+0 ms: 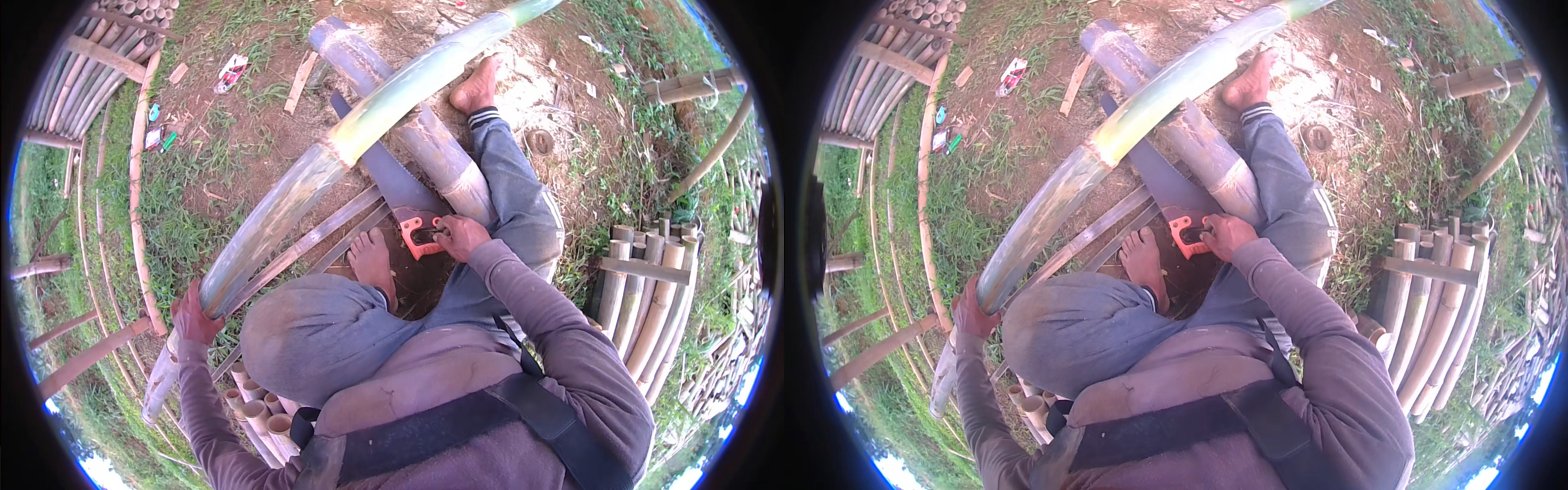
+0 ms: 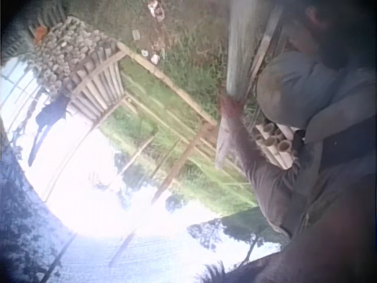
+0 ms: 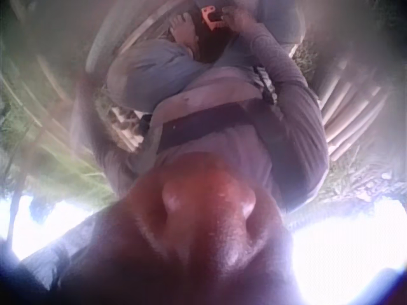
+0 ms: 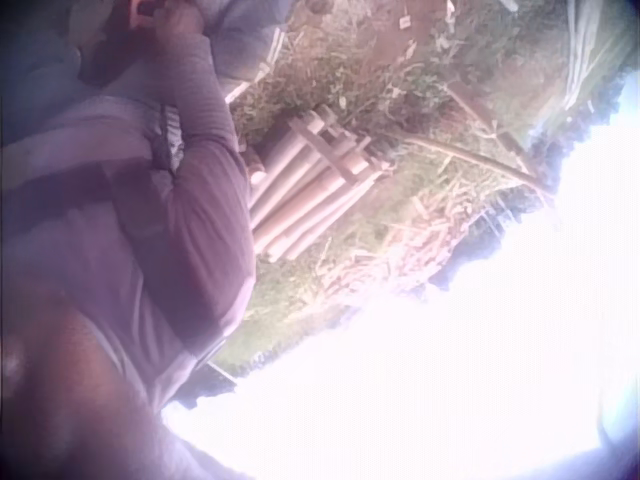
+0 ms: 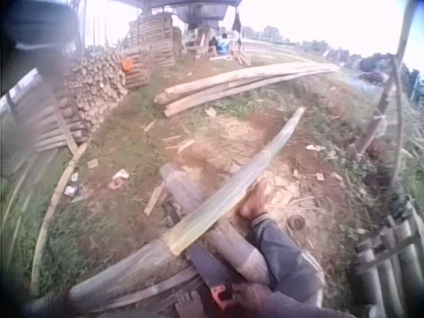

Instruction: The person sits on the ground and uses a hand saw to cut long bamboo poles into shorter sections. They position each pole on a wooden stand, saw through it, and then move the cut pieces aside to a pile.

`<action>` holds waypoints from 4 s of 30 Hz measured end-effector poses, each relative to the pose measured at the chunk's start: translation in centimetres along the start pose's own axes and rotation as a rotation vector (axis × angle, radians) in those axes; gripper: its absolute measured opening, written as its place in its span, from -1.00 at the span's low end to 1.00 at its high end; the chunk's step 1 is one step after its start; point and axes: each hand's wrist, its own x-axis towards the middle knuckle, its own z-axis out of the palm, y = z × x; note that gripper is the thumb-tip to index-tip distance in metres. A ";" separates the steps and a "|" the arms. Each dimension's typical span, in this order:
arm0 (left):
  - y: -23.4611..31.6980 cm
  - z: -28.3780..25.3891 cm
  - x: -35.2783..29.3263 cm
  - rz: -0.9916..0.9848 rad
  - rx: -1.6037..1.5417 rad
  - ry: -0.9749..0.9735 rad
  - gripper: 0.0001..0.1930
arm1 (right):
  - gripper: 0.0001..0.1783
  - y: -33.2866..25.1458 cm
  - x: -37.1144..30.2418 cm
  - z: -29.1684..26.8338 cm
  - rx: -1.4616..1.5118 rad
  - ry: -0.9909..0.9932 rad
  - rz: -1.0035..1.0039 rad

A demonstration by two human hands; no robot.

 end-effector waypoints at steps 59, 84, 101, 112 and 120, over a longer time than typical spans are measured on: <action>11.0 16.4 -6.3 0.177 -0.313 0.019 -0.60 | -0.38 -13.3 8.9 7.4 -0.693 -0.233 -0.772; 12.6 2.8 11.0 -0.025 -0.319 -0.110 0.00 | -0.61 -14.3 4.0 7.5 -0.305 -0.038 -0.839; 5.3 8.7 0.0 -0.259 -0.155 -0.012 0.09 | -0.52 -15.9 3.3 4.2 -0.414 0.026 -0.898; 10.1 13.7 -11.6 -0.139 -0.354 0.038 -0.23 | -0.76 -12.0 4.6 6.3 -0.255 0.081 -0.836; 7.9 9.9 -8.5 -0.224 -0.375 0.059 -0.33 | -0.70 -18.5 8.0 1.2 -0.274 0.058 -0.900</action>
